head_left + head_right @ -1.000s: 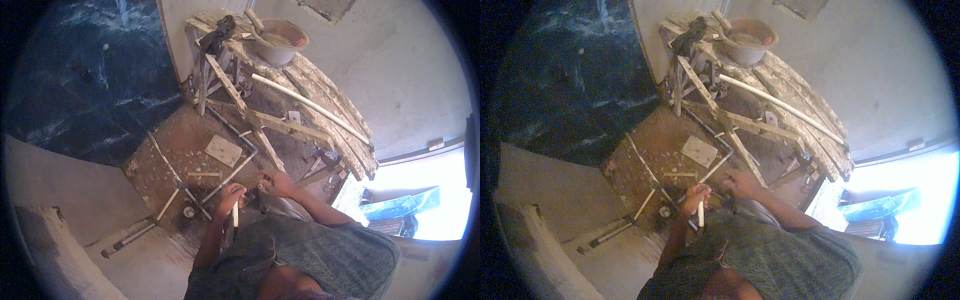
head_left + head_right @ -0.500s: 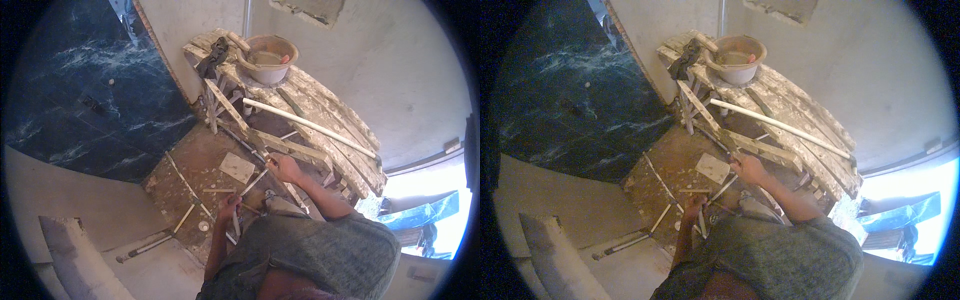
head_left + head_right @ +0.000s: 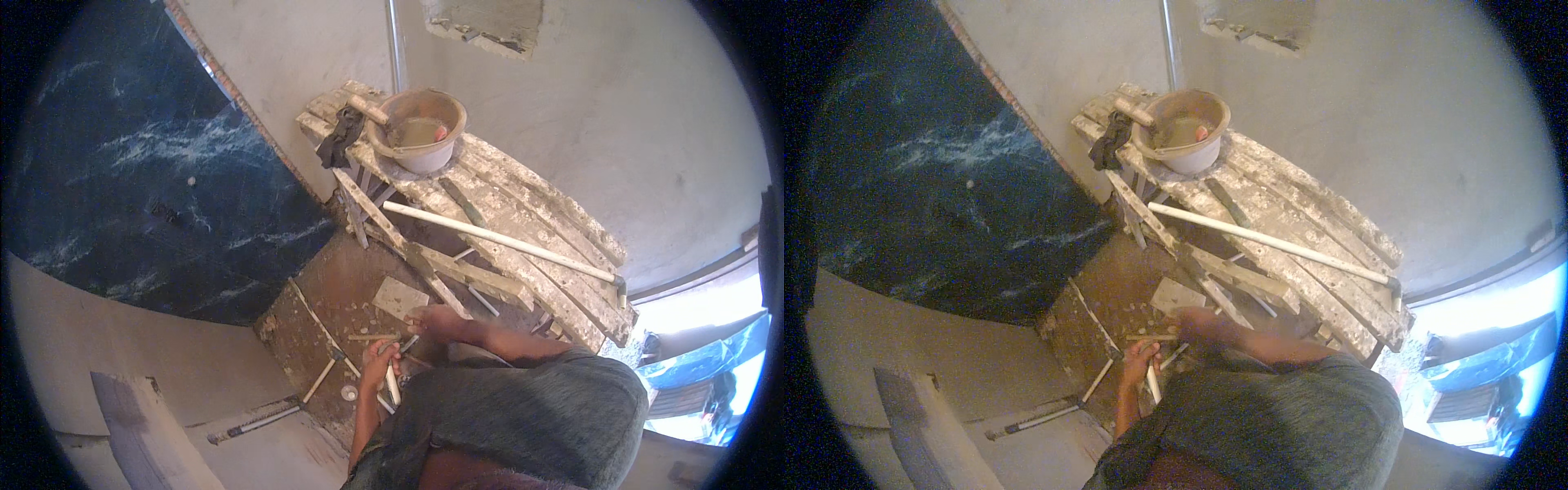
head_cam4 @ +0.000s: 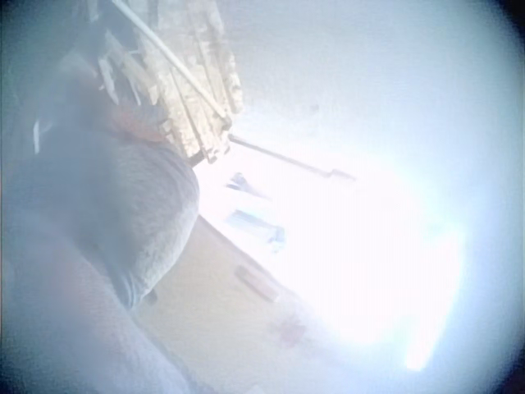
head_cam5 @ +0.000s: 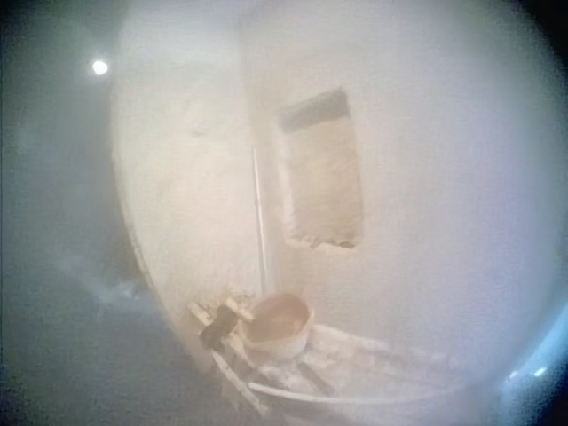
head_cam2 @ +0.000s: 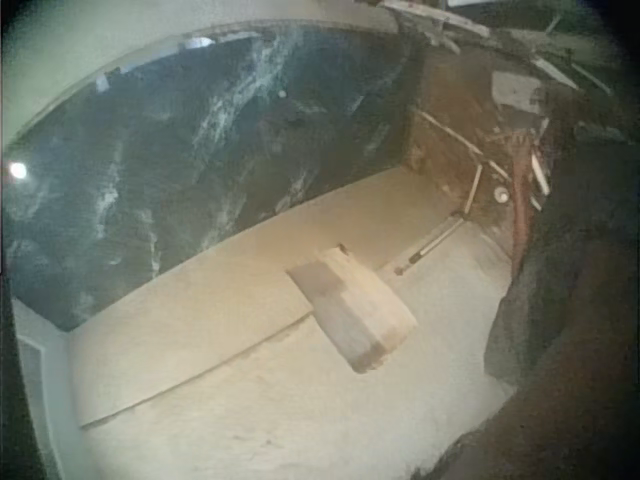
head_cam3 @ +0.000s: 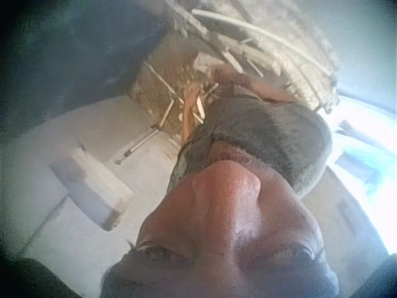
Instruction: The person works on wall-mounted piping and prepares adhesive materials in a bucket at a construction site.
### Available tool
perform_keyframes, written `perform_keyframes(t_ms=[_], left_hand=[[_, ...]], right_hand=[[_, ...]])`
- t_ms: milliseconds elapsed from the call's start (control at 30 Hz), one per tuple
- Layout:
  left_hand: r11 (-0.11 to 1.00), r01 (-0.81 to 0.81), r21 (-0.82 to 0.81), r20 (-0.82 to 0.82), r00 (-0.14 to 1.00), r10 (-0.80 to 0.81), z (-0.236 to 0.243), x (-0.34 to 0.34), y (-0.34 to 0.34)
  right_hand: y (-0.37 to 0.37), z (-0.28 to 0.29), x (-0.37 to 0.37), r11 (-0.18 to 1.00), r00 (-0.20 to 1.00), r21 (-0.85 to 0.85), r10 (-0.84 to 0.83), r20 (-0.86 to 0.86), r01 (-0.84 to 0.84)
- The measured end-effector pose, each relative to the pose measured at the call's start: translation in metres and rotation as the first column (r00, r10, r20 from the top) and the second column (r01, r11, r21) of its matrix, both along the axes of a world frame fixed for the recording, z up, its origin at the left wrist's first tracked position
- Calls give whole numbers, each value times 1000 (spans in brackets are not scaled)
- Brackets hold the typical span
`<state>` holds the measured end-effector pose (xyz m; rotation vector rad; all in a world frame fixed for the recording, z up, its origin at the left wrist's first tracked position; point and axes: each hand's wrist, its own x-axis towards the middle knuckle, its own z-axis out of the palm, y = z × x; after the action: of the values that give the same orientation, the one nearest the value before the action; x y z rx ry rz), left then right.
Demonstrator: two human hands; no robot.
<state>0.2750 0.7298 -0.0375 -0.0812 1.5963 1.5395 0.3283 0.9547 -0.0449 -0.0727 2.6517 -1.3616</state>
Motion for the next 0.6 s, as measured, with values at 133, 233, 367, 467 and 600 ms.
perform_keyframes(t_ms=[133,233,367,467,600], left_hand=[[997,47,-56,-60,997,-50,6,-1,6],[999,13,-44,-30,999,-14,-1,-1,11],[999,-47,-13,45,998,47,-9,-6,17],[998,-58,34,31,998,57,-10,-7,25],[999,-11,53,-38,999,13,-27,-22,35]], right_hand=[[-2,29,-1,1000,998,5,30,48,-31],[0,20,1,1000,995,-20,0,-99,-2],[16,19,1,1000,998,26,9,-57,-8],[47,34,-1,997,1000,69,-21,-9,21],[122,76,-4,984,984,138,-88,-154,110]])
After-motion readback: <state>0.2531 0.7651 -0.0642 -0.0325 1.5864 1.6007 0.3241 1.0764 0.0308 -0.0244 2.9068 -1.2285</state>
